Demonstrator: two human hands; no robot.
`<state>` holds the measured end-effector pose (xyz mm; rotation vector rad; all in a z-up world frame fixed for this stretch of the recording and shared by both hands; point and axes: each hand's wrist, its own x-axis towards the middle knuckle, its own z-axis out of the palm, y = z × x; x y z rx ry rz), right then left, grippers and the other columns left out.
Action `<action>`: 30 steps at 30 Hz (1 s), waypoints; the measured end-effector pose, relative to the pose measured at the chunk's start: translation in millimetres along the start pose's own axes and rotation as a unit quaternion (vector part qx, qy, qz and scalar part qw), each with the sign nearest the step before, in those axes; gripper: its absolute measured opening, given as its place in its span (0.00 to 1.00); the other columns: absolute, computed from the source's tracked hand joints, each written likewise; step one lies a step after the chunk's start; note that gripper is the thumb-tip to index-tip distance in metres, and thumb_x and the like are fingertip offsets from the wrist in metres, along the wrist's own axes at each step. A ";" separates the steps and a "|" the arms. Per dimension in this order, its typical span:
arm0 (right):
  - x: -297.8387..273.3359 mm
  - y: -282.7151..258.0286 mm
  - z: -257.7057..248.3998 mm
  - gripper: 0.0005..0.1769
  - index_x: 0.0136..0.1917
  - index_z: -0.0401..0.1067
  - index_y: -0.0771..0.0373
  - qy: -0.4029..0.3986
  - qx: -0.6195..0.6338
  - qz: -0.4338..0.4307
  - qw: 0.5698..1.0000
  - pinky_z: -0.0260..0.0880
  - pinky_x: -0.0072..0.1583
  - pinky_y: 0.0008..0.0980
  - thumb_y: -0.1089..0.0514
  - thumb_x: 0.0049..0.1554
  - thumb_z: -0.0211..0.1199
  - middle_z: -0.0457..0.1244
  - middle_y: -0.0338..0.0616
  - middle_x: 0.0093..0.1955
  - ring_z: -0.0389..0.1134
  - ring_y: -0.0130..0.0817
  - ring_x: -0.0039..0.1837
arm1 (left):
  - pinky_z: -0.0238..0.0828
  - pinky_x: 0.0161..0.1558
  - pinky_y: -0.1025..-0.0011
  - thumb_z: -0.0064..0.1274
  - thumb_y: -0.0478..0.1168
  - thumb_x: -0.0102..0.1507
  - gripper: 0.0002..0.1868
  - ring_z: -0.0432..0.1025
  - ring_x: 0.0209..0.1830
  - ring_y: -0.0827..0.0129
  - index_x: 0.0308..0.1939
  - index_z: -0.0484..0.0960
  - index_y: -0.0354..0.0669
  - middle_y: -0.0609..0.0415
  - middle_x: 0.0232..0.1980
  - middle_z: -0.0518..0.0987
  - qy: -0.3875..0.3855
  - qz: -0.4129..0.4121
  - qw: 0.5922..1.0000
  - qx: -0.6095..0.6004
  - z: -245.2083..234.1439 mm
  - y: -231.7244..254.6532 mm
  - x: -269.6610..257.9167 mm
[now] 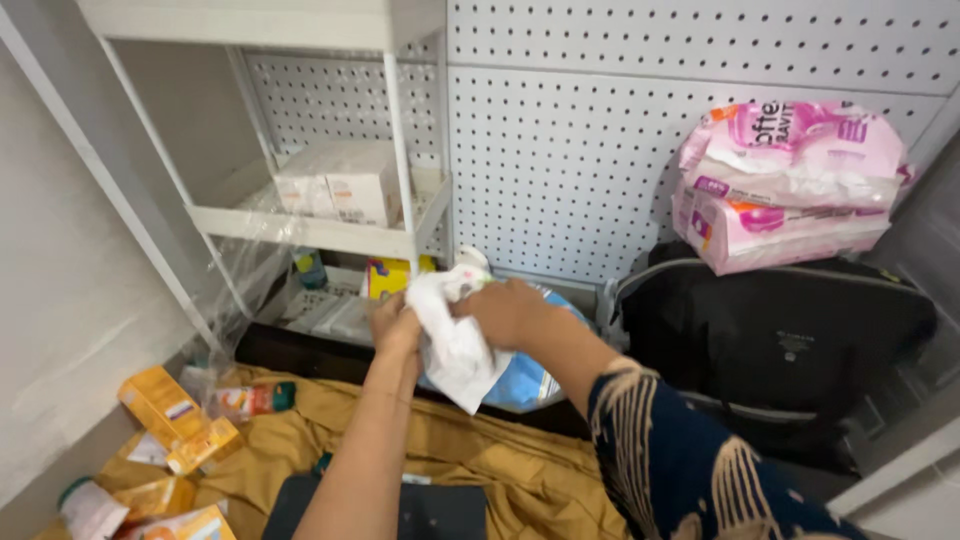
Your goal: The person tidies a cluttered room by sorting toiletries and cosmetic products. They pick up scattered bottles, tubes and boxes from the floor and a small cabinet, arrange them on a pegboard shelf unit, place items into a white storage caddy, and line up tubes of cream on a lower shelf.
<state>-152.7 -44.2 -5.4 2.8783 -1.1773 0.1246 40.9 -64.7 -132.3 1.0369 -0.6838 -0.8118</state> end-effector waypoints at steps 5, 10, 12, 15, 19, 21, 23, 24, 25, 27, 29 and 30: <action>24.7 23.5 19.3 0.16 0.57 0.79 0.53 -0.022 -0.084 0.097 0.992 0.72 0.62 0.47 0.53 0.60 0.56 0.69 0.51 0.62 0.70 0.51 0.64 | 0.73 0.43 0.74 0.56 0.36 0.60 0.13 0.77 0.41 0.72 0.49 0.86 0.40 0.55 0.43 0.85 -0.018 -0.029 0.999 0.032 39.8 21.4 -16.1; 43.7 65.5 26.2 0.17 0.58 0.78 0.55 -0.077 -0.068 0.182 0.978 0.71 0.63 0.45 0.53 0.56 0.60 0.67 0.49 0.63 0.68 0.48 0.66 | 0.70 0.45 0.74 0.60 0.36 0.60 0.11 0.75 0.42 0.72 0.43 0.87 0.33 0.50 0.43 0.85 -0.098 0.088 0.982 0.134 70.0 39.8 -45.1; 42.4 87.1 27.8 0.20 0.60 0.76 0.56 -0.111 -0.012 0.198 0.974 0.70 0.64 0.44 0.52 0.56 0.60 0.66 0.49 0.65 0.67 0.47 0.67 | 0.72 0.46 0.74 0.60 0.37 0.59 0.11 0.77 0.42 0.72 0.41 0.87 0.33 0.51 0.41 0.85 -0.142 0.108 0.969 0.172 83.7 48.6 -53.3; 31.9 109.4 28.0 0.24 0.64 0.72 0.58 -0.126 0.121 0.191 0.966 0.68 0.66 0.42 0.50 0.55 0.60 0.65 0.48 0.67 0.66 0.44 0.68 | 0.73 0.41 0.73 0.61 0.39 0.60 0.13 0.77 0.38 0.71 0.44 0.86 0.35 0.51 0.39 0.85 -0.155 0.036 0.970 0.184 97.9 58.1 -66.9; -2.6 110.2 -0.1 0.31 0.68 0.68 0.60 -0.028 0.385 0.152 0.910 0.66 0.68 0.39 0.48 0.53 0.59 0.63 0.47 0.70 0.65 0.41 0.70 | 0.74 0.40 0.71 0.61 0.34 0.60 0.14 0.78 0.38 0.66 0.48 0.84 0.31 0.47 0.40 0.85 -0.139 -0.029 0.989 0.040 109.8 69.4 -73.8; -41.1 107.0 -24.4 0.34 0.70 0.66 0.61 0.077 0.453 0.089 0.884 0.65 0.69 0.38 0.46 0.53 0.59 0.63 0.47 0.71 0.64 0.40 0.71 | 0.76 0.41 0.69 0.60 0.31 0.60 0.18 0.78 0.39 0.63 0.53 0.81 0.30 0.44 0.43 0.84 -0.130 -0.074 0.987 -0.058 118.9 71.5 -74.2; -87.7 95.6 -41.5 0.36 0.73 0.59 0.62 0.140 0.427 0.028 0.893 0.61 0.70 0.40 0.43 0.58 0.61 0.57 0.49 0.74 0.58 0.42 0.76 | 0.77 0.44 0.67 0.57 0.28 0.61 0.22 0.78 0.42 0.61 0.60 0.77 0.30 0.40 0.47 0.83 -0.117 -0.110 0.977 -0.140 127.3 78.5 -68.3; -101.1 82.5 -42.1 0.46 0.76 0.56 0.62 0.113 0.271 0.053 0.954 0.62 0.68 0.44 0.38 0.53 0.65 0.59 0.52 0.72 0.59 0.47 0.74 | 0.79 0.46 0.67 0.57 0.27 0.61 0.24 0.79 0.45 0.60 0.62 0.75 0.30 0.39 0.50 0.82 -0.110 -0.114 0.974 -0.159 132.0 82.7 -67.0; -111.5 69.2 -40.0 0.57 0.79 0.53 0.63 0.083 0.108 0.077 0.988 0.63 0.66 0.48 0.33 0.47 0.70 0.60 0.55 0.69 0.61 0.51 0.71 | 0.80 0.49 0.66 0.56 0.26 0.61 0.26 0.79 0.47 0.59 0.64 0.74 0.31 0.37 0.53 0.80 -0.104 -0.118 0.971 -0.178 138.1 87.1 -67.1; -117.1 61.9 -44.2 0.51 0.77 0.57 0.59 0.086 -0.030 0.125 0.988 0.65 0.63 0.52 0.38 0.47 0.67 0.64 0.57 0.63 0.65 0.56 0.66 | 0.80 0.53 0.65 0.54 0.24 0.60 0.30 0.78 0.52 0.57 0.67 0.71 0.34 0.36 0.58 0.78 -0.089 -0.126 0.963 -0.221 149.3 93.5 -76.2; -94.2 74.5 -57.1 0.26 0.68 0.71 0.51 0.166 0.022 0.171 0.971 0.69 0.61 0.54 0.60 0.57 0.55 0.70 0.55 0.56 0.71 0.56 0.59 | 0.78 0.56 0.64 0.53 0.23 0.59 0.34 0.76 0.56 0.55 0.69 0.69 0.40 0.35 0.63 0.74 -0.073 -0.122 0.952 -0.271 158.0 105.8 -74.6; -81.0 88.0 -64.4 0.25 0.64 0.72 0.52 0.186 0.046 0.179 0.965 0.68 0.58 0.55 0.57 0.52 0.62 0.70 0.58 0.52 0.70 0.58 0.56 | 0.75 0.60 0.64 0.53 0.25 0.60 0.34 0.74 0.60 0.56 0.70 0.67 0.42 0.37 0.65 0.74 -0.075 -0.106 0.953 -0.274 157.1 110.4 -72.2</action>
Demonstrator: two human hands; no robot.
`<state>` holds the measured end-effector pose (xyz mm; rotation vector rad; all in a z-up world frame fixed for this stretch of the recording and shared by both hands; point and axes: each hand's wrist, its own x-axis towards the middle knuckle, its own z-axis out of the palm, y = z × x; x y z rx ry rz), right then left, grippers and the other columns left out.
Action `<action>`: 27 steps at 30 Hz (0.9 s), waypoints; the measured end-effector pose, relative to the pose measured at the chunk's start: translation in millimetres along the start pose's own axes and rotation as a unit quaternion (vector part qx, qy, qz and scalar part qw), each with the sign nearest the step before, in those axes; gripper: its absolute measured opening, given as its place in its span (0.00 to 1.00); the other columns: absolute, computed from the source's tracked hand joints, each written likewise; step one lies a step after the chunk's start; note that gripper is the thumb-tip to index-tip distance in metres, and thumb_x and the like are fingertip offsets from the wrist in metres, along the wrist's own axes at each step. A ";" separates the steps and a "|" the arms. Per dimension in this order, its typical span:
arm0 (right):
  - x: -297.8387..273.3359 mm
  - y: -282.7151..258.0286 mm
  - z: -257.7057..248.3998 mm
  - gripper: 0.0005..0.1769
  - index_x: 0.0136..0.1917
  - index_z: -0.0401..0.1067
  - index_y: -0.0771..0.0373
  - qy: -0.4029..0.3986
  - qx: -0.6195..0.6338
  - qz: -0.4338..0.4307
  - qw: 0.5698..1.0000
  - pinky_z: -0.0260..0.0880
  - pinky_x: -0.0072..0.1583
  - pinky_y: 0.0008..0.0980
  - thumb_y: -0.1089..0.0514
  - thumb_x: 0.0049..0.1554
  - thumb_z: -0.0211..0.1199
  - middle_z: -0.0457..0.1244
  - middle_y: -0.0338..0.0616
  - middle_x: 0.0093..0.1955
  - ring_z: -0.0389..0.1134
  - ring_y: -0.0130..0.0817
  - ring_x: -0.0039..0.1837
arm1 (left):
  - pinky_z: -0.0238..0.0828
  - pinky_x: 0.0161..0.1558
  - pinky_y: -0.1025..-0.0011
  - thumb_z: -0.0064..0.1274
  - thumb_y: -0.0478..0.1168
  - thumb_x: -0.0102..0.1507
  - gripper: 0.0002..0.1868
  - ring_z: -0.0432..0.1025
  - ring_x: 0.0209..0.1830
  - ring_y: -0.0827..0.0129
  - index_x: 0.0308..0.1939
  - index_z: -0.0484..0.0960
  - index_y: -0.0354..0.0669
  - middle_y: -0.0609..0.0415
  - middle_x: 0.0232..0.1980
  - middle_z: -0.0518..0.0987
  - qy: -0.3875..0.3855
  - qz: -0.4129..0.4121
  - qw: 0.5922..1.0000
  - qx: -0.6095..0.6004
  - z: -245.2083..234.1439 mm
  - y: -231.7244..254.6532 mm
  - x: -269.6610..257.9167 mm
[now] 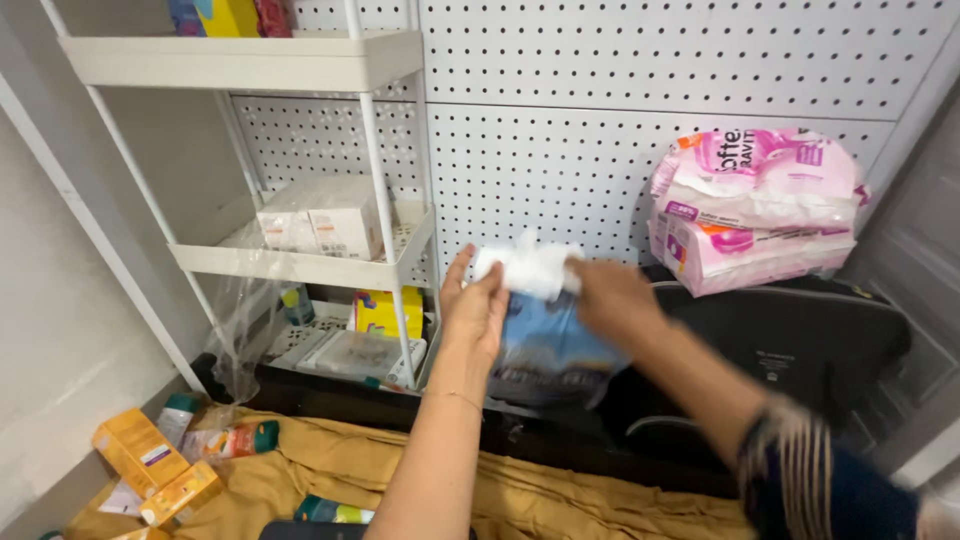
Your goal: The person tidies a cluttered room by sorting toiletries and cosmetic products. They pick up scattered bottles, tubes and boxes from the floor and a small cabinet, arrange them on a pegboard shelf unit, place items into a white storage caddy, and line up tubes of cream on a lower shelf.
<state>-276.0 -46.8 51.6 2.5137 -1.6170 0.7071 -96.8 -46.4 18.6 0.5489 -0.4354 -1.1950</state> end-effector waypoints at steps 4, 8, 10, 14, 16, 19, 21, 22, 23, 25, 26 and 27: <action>75.6 42.2 3.3 0.19 0.53 0.75 0.62 0.154 0.075 -0.001 0.985 0.69 0.58 0.55 0.65 0.47 0.63 0.69 0.64 0.47 0.70 0.63 0.54 | 0.63 0.67 0.60 0.49 0.35 0.65 0.32 0.65 0.71 0.62 0.74 0.63 0.50 0.47 0.72 0.69 -0.012 0.081 0.984 0.156 -23.6 20.2 35.5; 129.1 67.8 52.7 0.19 0.55 0.73 0.63 0.243 0.106 0.045 0.963 0.68 0.56 0.57 0.65 0.49 0.63 0.69 0.65 0.48 0.70 0.65 0.53 | 0.64 0.68 0.59 0.50 0.44 0.67 0.28 0.68 0.70 0.56 0.72 0.67 0.46 0.42 0.70 0.74 -0.091 0.140 0.844 0.509 -78.9 -37.2 75.1; 139.4 82.5 82.7 0.21 0.59 0.71 0.63 0.204 0.086 0.043 0.974 0.67 0.58 0.57 0.63 0.51 0.64 0.68 0.66 0.49 0.69 0.67 0.55 | 0.65 0.66 0.61 0.54 0.45 0.64 0.30 0.70 0.68 0.53 0.70 0.70 0.45 0.40 0.67 0.77 -0.135 0.112 0.816 0.550 -109.4 -104.4 61.9; 145.6 112.2 118.2 0.30 0.65 0.66 0.63 0.047 0.053 0.095 0.993 0.63 0.63 0.58 0.48 0.54 0.67 0.64 0.67 0.58 0.62 0.67 0.63 | 0.61 0.69 0.64 0.59 0.41 0.61 0.35 0.67 0.71 0.54 0.72 0.67 0.48 0.43 0.69 0.73 -0.073 0.012 0.832 0.550 -147.5 -194.1 48.2; 147.2 119.8 119.6 0.34 0.66 0.65 0.63 0.001 0.041 0.129 0.991 0.62 0.66 0.58 0.40 0.56 0.67 0.62 0.67 0.62 0.60 0.65 0.68 | 0.61 0.68 0.63 0.56 0.35 0.59 0.37 0.67 0.71 0.53 0.73 0.66 0.46 0.42 0.70 0.73 -0.096 0.086 0.858 0.497 -156.1 -215.5 49.4; 138.3 114.3 109.7 0.41 0.69 0.60 0.68 0.012 0.078 0.127 0.989 0.62 0.66 0.59 0.36 0.56 0.65 0.60 0.67 0.64 0.60 0.63 0.68 | 0.62 0.68 0.64 0.50 0.29 0.55 0.34 0.68 0.73 0.55 0.68 0.69 0.42 0.43 0.69 0.75 -0.112 0.130 0.878 0.447 -160.4 -221.7 63.2; 125.6 94.9 101.1 0.48 0.73 0.53 0.75 0.088 0.124 0.064 0.986 0.62 0.64 0.60 0.39 0.55 0.66 0.60 0.70 0.62 0.61 0.66 0.66 | 0.66 0.65 0.66 0.49 0.29 0.57 0.30 0.71 0.69 0.56 0.65 0.72 0.41 0.44 0.65 0.77 -0.132 0.084 0.899 0.409 -164.3 -208.3 77.9; 118.2 80.7 97.0 0.47 0.73 0.54 0.75 0.145 0.081 0.048 0.985 0.61 0.64 0.61 0.42 0.54 0.67 0.59 0.71 0.62 0.60 0.67 0.65 | 0.69 0.64 0.66 0.48 0.29 0.57 0.28 0.72 0.68 0.56 0.64 0.73 0.40 0.44 0.64 0.78 -0.143 0.063 0.909 0.388 -164.4 -199.5 83.3; 109.2 62.3 95.4 0.47 0.74 0.55 0.76 0.201 0.039 0.031 0.978 0.59 0.63 0.63 0.45 0.52 0.67 0.58 0.72 0.62 0.59 0.68 0.65 | 0.70 0.61 0.65 0.48 0.32 0.61 0.23 0.74 0.64 0.55 0.61 0.77 0.42 0.43 0.60 0.80 -0.088 0.062 0.883 0.457 -164.9 -188.5 86.7; 88.5 25.4 89.4 0.43 0.73 0.58 0.75 0.298 -0.032 -0.045 0.953 0.58 0.65 0.63 0.51 0.51 0.67 0.58 0.71 0.64 0.59 0.69 0.67 | 0.73 0.56 0.63 0.48 0.38 0.67 0.16 0.78 0.56 0.52 0.56 0.85 0.46 0.41 0.52 0.85 0.022 0.057 0.810 0.583 -164.8 -161.2 92.6; 77.7 6.8 85.6 0.39 0.72 0.59 0.73 0.336 -0.057 -0.105 0.934 0.58 0.68 0.62 0.54 0.52 0.65 0.58 0.70 0.66 0.59 0.68 0.69 | 0.74 0.54 0.62 0.48 0.37 0.65 0.15 0.80 0.53 0.54 0.53 0.85 0.44 0.43 0.49 0.86 0.089 0.078 0.834 0.538 -166.1 -146.6 88.3; 69.9 -13.5 82.5 0.35 0.71 0.60 0.71 0.372 -0.082 -0.165 0.910 0.59 0.71 0.61 0.57 0.53 0.64 0.57 0.68 0.68 0.59 0.67 0.71 | 0.75 0.53 0.62 0.48 0.35 0.63 0.14 0.81 0.50 0.55 0.49 0.85 0.43 0.45 0.46 0.87 0.156 0.099 0.852 0.489 -167.9 -130.7 81.7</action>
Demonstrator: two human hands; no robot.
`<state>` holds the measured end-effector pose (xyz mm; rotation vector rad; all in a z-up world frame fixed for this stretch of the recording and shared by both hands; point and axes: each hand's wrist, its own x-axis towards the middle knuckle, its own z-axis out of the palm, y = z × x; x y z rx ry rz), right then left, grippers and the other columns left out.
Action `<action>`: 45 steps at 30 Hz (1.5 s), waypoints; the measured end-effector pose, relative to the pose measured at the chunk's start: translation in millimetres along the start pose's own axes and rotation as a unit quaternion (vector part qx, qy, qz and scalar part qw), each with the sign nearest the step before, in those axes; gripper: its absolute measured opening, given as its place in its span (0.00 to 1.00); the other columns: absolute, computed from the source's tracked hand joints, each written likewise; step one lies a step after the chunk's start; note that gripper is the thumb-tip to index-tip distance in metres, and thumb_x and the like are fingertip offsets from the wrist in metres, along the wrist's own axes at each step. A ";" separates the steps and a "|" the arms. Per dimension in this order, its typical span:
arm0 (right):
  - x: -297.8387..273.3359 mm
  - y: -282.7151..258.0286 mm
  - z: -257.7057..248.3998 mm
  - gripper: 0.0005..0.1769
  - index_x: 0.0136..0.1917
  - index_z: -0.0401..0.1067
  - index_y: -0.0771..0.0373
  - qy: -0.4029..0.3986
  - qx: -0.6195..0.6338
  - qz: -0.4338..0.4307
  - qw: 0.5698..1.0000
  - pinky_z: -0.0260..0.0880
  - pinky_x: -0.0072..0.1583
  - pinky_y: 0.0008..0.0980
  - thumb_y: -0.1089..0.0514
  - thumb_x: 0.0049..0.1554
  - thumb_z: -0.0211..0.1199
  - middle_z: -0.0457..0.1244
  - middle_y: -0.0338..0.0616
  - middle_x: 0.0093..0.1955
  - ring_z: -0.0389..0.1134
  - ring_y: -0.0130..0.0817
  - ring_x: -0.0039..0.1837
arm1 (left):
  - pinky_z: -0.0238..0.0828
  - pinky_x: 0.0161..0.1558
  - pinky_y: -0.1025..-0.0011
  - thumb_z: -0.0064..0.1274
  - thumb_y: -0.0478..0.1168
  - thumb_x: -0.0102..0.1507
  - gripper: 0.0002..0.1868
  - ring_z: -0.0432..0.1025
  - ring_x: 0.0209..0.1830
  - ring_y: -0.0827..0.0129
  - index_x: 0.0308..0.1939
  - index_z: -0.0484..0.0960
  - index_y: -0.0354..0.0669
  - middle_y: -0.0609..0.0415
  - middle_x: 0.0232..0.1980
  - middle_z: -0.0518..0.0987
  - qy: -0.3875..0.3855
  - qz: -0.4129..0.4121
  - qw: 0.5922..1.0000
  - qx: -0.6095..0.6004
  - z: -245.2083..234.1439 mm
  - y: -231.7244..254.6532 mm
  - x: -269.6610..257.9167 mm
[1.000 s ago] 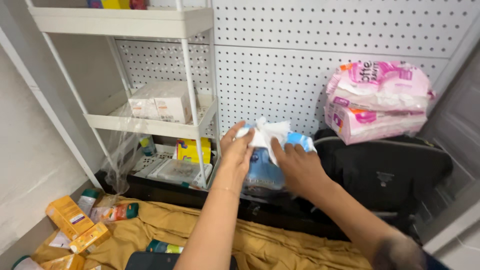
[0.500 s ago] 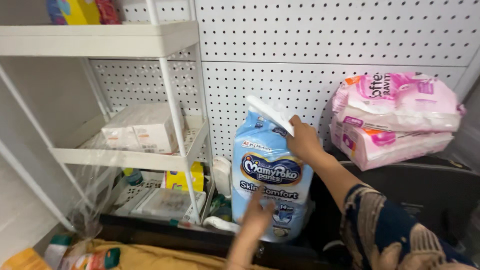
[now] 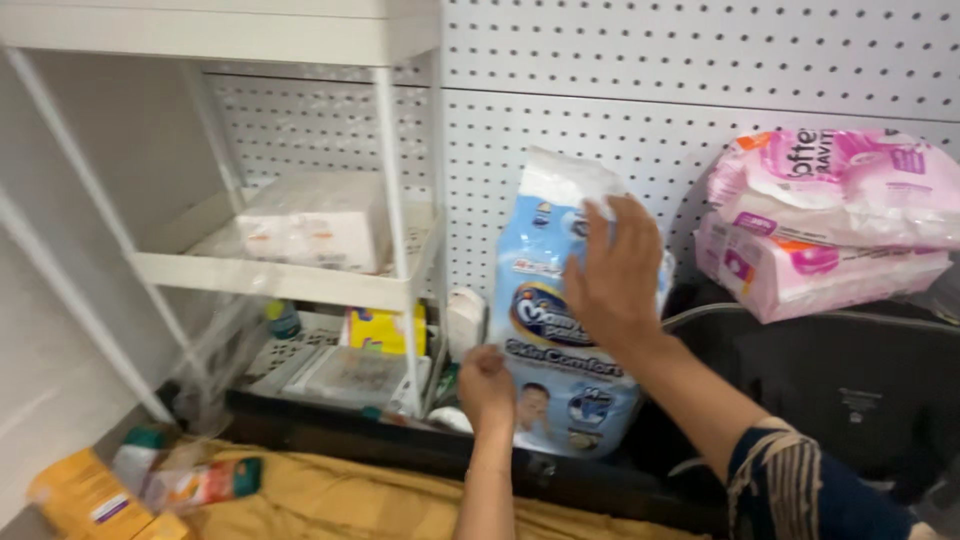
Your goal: The person tidies a cluttered room by sorting toiletries and cosmetic products. They pick up scattered bottles, tubes and boxes from the floor and a small cabinet, arrange them on a pegboard shelf unit, place items into a white storage caddy, and line up tubes of cream on a lower shelf.
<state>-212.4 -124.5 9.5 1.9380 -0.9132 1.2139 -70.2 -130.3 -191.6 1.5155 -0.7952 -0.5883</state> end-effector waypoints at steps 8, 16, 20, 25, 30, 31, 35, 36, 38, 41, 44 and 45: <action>36.2 -140.8 22.3 0.29 0.67 0.66 0.64 -0.335 0.123 -0.040 0.933 0.70 0.59 0.51 0.66 0.52 0.58 0.60 0.62 0.65 0.64 0.60 0.65 | 0.73 0.53 0.59 0.47 0.37 0.67 0.12 0.79 0.49 0.51 0.50 0.82 0.39 0.42 0.48 0.85 0.248 -0.090 0.959 -0.107 -117.7 37.4 10.3; -17.5 -122.6 132.3 0.25 0.64 0.68 0.63 -0.583 0.133 0.083 0.797 0.69 0.63 0.49 0.55 0.53 0.60 0.66 0.62 0.60 0.68 0.58 0.64 | 0.65 0.65 0.66 0.41 0.42 0.69 0.22 0.72 0.64 0.60 0.64 0.74 0.34 0.45 0.64 0.77 0.092 0.038 0.977 -0.191 -193.9 39.4 60.3; -95.5 -110.1 202.8 0.29 0.66 0.69 0.59 -0.574 0.168 0.187 0.780 0.68 0.65 0.46 0.54 0.52 0.63 0.66 0.62 0.62 0.68 0.58 0.65 | 0.58 0.68 0.65 0.38 0.48 0.69 0.28 0.66 0.71 0.61 0.71 0.69 0.40 0.49 0.72 0.72 0.024 -0.051 0.967 -0.250 -209.3 30.4 66.7; -177.6 -103.0 269.3 0.33 0.69 0.67 0.60 -0.562 0.212 0.276 0.750 0.67 0.67 0.44 0.54 0.51 0.64 0.66 0.61 0.64 0.67 0.56 0.67 | 0.51 0.71 0.56 0.34 0.58 0.69 0.33 0.55 0.78 0.61 0.77 0.58 0.56 0.54 0.78 0.62 -0.035 -0.186 0.955 -0.229 -209.7 16.1 63.1; -201.0 -110.3 324.3 0.34 0.67 0.70 0.68 -0.622 0.313 0.183 0.694 0.68 0.69 0.40 0.50 0.49 0.66 0.68 0.61 0.67 0.69 0.51 0.69 | 0.54 0.72 0.53 0.35 0.58 0.67 0.34 0.58 0.78 0.60 0.77 0.60 0.59 0.52 0.76 0.66 -0.049 -0.165 0.962 -0.214 -199.4 -1.1 72.6; -201.1 -112.7 332.0 0.36 0.70 0.67 0.66 -0.658 0.264 0.118 0.695 0.64 0.71 0.41 0.52 0.50 0.66 0.63 0.61 0.70 0.65 0.52 0.72 | 0.55 0.72 0.53 0.35 0.58 0.66 0.34 0.59 0.78 0.59 0.77 0.61 0.58 0.51 0.76 0.66 -0.046 -0.161 0.960 -0.224 -194.9 -4.2 75.2; -194.6 -111.7 346.0 0.49 0.80 0.48 0.51 -0.764 0.138 -0.039 0.629 0.51 0.77 0.45 0.46 0.53 0.70 0.44 0.55 0.82 0.47 0.53 0.81 | 0.57 0.70 0.52 0.36 0.56 0.67 0.33 0.61 0.77 0.56 0.76 0.61 0.53 0.48 0.75 0.68 -0.041 -0.147 0.957 -0.245 -180.8 -12.5 82.9; -196.7 -109.3 343.7 0.54 0.82 0.42 0.45 -0.788 0.126 -0.049 0.600 0.48 0.78 0.47 0.42 0.54 0.72 0.38 0.51 0.84 0.43 0.53 0.83 | 0.58 0.70 0.53 0.37 0.55 0.67 0.33 0.62 0.76 0.56 0.76 0.61 0.51 0.48 0.75 0.68 -0.043 -0.139 0.959 -0.244 -178.9 -15.4 83.8; -199.0 -105.7 340.2 0.47 0.82 0.44 0.33 -0.778 0.082 -0.060 0.620 0.50 0.77 0.53 0.55 0.57 0.61 0.32 0.46 0.86 0.43 0.61 0.82 | 0.60 0.69 0.54 0.37 0.54 0.68 0.32 0.63 0.75 0.56 0.75 0.62 0.50 0.48 0.74 0.70 -0.041 -0.135 0.963 -0.231 -176.9 -22.1 86.3; -204.1 -106.1 334.6 0.38 0.80 0.51 0.26 -0.725 0.057 -0.103 0.679 0.53 0.75 0.55 0.56 0.62 0.54 0.34 0.49 0.86 0.45 0.67 0.80 | 0.63 0.68 0.55 0.38 0.52 0.67 0.31 0.65 0.74 0.57 0.74 0.64 0.50 0.49 0.72 0.72 -0.035 -0.154 0.967 -0.202 -179.2 -30.0 90.4; -208.7 -109.6 336.8 0.30 0.79 0.51 0.28 -0.752 0.022 -0.133 0.645 0.52 0.75 0.61 0.43 0.66 0.51 0.36 0.43 0.85 0.45 0.62 0.81 | 0.64 0.68 0.55 0.39 0.51 0.67 0.29 0.67 0.72 0.57 0.73 0.66 0.50 0.50 0.71 0.74 -0.019 -0.173 0.960 -0.218 -178.9 -34.6 90.4; -211.9 -112.0 338.5 0.29 0.79 0.49 0.30 -0.777 0.006 -0.137 0.615 0.51 0.75 0.64 0.38 0.67 0.50 0.36 0.39 0.85 0.44 0.59 0.82 | 0.65 0.68 0.55 0.39 0.51 0.68 0.29 0.67 0.72 0.57 0.72 0.67 0.49 0.51 0.70 0.74 -0.010 -0.180 0.956 -0.230 -179.1 -35.3 90.8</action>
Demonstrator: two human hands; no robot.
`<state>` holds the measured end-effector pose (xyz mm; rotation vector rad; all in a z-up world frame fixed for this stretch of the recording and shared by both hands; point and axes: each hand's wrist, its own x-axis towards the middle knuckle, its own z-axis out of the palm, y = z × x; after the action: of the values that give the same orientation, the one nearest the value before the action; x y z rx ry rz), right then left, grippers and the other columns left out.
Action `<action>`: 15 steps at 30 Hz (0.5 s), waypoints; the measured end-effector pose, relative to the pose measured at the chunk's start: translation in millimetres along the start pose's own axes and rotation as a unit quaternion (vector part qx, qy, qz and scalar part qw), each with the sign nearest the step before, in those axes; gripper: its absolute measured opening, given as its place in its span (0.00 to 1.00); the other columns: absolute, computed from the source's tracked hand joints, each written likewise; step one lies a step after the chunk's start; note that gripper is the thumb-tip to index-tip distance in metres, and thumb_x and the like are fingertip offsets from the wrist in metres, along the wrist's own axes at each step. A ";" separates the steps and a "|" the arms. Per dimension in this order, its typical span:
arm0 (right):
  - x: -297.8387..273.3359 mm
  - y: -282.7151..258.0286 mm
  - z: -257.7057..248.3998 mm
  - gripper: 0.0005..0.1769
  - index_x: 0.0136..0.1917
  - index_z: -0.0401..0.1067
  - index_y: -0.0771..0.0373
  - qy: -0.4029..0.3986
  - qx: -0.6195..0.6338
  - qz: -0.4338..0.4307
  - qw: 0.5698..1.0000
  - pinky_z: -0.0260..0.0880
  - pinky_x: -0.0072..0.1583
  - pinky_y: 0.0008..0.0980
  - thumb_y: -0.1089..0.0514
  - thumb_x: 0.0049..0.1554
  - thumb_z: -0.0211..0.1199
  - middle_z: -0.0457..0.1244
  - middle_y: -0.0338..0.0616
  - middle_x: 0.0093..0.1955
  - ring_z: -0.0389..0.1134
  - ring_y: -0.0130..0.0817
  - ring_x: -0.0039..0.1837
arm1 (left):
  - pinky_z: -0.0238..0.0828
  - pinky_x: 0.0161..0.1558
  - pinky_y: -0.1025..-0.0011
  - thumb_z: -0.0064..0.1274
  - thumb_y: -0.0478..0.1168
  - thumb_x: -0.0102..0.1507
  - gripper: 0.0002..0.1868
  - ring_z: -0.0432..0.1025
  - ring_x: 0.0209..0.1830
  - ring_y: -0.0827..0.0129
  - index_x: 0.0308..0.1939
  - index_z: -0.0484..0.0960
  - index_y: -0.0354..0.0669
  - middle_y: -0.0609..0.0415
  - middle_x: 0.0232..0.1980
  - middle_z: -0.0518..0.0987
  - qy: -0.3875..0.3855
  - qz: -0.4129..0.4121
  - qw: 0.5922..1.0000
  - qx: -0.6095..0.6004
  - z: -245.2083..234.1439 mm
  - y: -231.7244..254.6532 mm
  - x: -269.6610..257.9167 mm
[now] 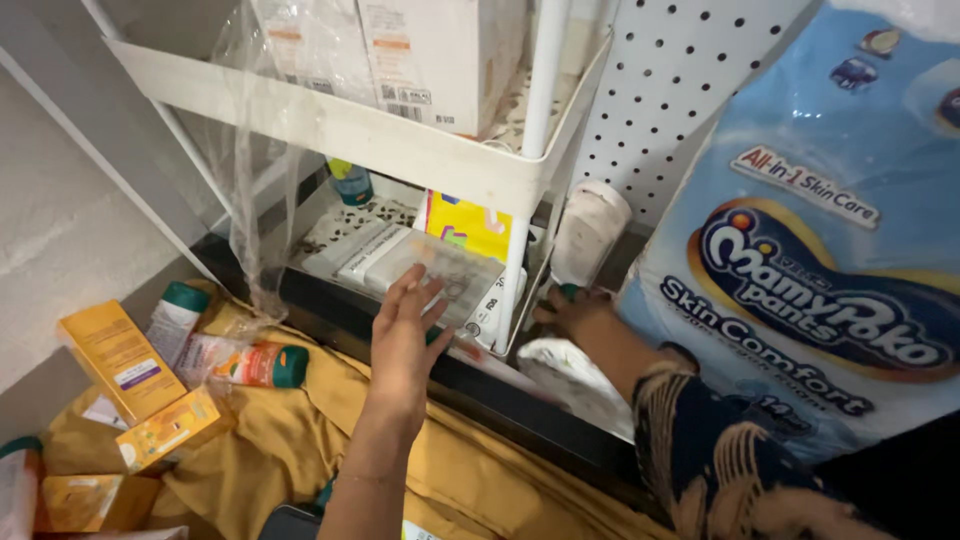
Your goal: The person tidies a cluttered room by sorting toiletries and cosmetic products. They pick up scattered bottles, tubes and boxes from the floor and a small cabinet, arrange them on a pegboard shelf unit, place items into a white storage caddy, and line up tubes of cream on a lower shelf.
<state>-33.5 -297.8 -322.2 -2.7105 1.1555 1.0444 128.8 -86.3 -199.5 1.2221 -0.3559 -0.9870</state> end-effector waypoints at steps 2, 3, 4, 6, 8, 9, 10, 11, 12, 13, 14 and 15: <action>4.9 2.7 6.3 0.31 0.79 0.50 0.28 0.022 -0.041 -0.049 0.998 0.53 0.74 0.61 0.44 0.65 0.52 0.41 0.37 0.83 0.48 0.58 0.80 | 0.65 0.67 0.55 0.40 0.50 0.67 0.28 0.68 0.71 0.57 0.71 0.69 0.49 0.52 0.69 0.75 0.012 -0.001 1.000 -0.008 -2.9 0.7 0.2; 6.9 4.4 10.3 0.33 0.78 0.50 0.27 0.032 -0.063 -0.074 0.995 0.54 0.74 0.60 0.46 0.63 0.53 0.44 0.35 0.82 0.50 0.58 0.79 | 0.65 0.67 0.55 0.41 0.49 0.67 0.27 0.69 0.70 0.58 0.70 0.69 0.49 0.52 0.68 0.76 0.016 0.003 1.000 -0.001 -4.3 1.6 -0.3; 7.2 6.4 14.9 0.32 0.77 0.54 0.28 0.070 -0.054 -0.112 0.990 0.59 0.72 0.57 0.50 0.62 0.53 0.47 0.36 0.80 0.54 0.56 0.77 | 0.65 0.67 0.55 0.41 0.48 0.67 0.27 0.69 0.69 0.58 0.70 0.70 0.48 0.52 0.67 0.77 0.018 0.007 1.000 0.006 -5.0 2.9 -1.7; 4.6 9.4 20.8 0.34 0.75 0.62 0.29 0.146 -0.036 -0.186 0.971 0.69 0.67 0.52 0.59 0.60 0.52 0.55 0.37 0.77 0.63 0.51 0.72 | 0.65 0.66 0.55 0.39 0.49 0.68 0.26 0.70 0.68 0.59 0.69 0.71 0.49 0.52 0.67 0.77 0.019 0.016 1.000 -0.003 -5.9 7.0 -5.6; -3.8 9.9 21.2 0.28 0.73 0.65 0.32 0.164 -0.028 -0.188 0.968 0.69 0.66 0.50 0.56 0.62 0.52 0.58 0.40 0.74 0.65 0.51 0.71 | 0.65 0.66 0.55 0.39 0.49 0.68 0.25 0.70 0.68 0.59 0.68 0.71 0.49 0.52 0.66 0.77 0.020 0.025 0.999 -0.013 -5.8 10.7 -10.4; -9.9 7.7 19.5 0.26 0.72 0.67 0.33 0.173 -0.023 -0.189 0.966 0.70 0.66 0.49 0.55 0.63 0.53 0.59 0.41 0.73 0.66 0.51 0.70 | 0.65 0.66 0.55 0.39 0.49 0.68 0.25 0.70 0.68 0.59 0.68 0.71 0.48 0.52 0.66 0.77 0.021 0.029 0.999 -0.018 -6.3 11.8 -13.3; -17.0 5.3 15.3 0.29 0.72 0.66 0.33 0.180 -0.058 -0.173 0.966 0.69 0.65 0.50 0.57 0.59 0.55 0.57 0.41 0.73 0.64 0.53 0.70 | 0.65 0.66 0.55 0.39 0.48 0.68 0.25 0.70 0.67 0.59 0.67 0.71 0.48 0.52 0.66 0.77 0.022 0.033 0.999 -0.022 -6.8 12.9 -15.4; -25.8 3.1 9.3 0.33 0.71 0.65 0.33 0.188 -0.093 -0.157 0.965 0.68 0.63 0.52 0.59 0.55 0.57 0.55 0.41 0.74 0.62 0.54 0.69 | 0.65 0.66 0.55 0.39 0.48 0.68 0.24 0.70 0.67 0.59 0.67 0.71 0.48 0.52 0.66 0.77 0.024 0.035 0.999 -0.024 -7.5 13.8 -17.4; -36.6 1.4 2.9 0.37 0.71 0.64 0.32 0.194 -0.128 -0.141 0.962 0.68 0.61 0.53 0.61 0.51 0.59 0.52 0.41 0.75 0.60 0.55 0.69 | 0.65 0.66 0.55 0.40 0.48 0.68 0.24 0.71 0.67 0.60 0.67 0.71 0.48 0.52 0.66 0.77 0.026 0.035 0.999 -0.027 -8.5 13.8 -20.2; -48.5 -0.5 -4.1 0.32 0.69 0.66 0.33 0.221 -0.139 -0.143 0.955 0.67 0.62 0.54 0.60 0.54 0.58 0.55 0.41 0.72 0.61 0.53 0.67 | 0.65 0.66 0.55 0.40 0.48 0.68 0.24 0.71 0.67 0.60 0.67 0.71 0.48 0.52 0.66 0.77 0.028 0.036 0.999 -0.029 -10.1 14.0 -22.9; -60.6 -2.1 -11.9 0.27 0.66 0.68 0.34 0.250 -0.151 -0.143 0.946 0.66 0.63 0.55 0.59 0.56 0.57 0.57 0.40 0.69 0.62 0.51 0.66 | 0.65 0.66 0.55 0.40 0.47 0.67 0.24 0.71 0.68 0.60 0.66 0.72 0.48 0.52 0.66 0.77 0.037 0.031 0.998 -0.027 -11.9 14.6 -24.8; -72.5 -4.1 -19.7 0.23 0.64 0.70 0.35 0.278 -0.162 -0.143 0.936 0.65 0.64 0.56 0.58 0.59 0.56 0.59 0.39 0.66 0.62 0.49 0.64 | 0.65 0.66 0.56 0.41 0.46 0.67 0.24 0.71 0.68 0.60 0.66 0.72 0.48 0.52 0.66 0.77 0.046 0.026 0.998 -0.024 -14.5 15.4 -26.6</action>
<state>-56.0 -253.9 -265.5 -3.4351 0.6082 0.4689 130.9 -56.3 -183.7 1.2034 -0.2894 -0.8870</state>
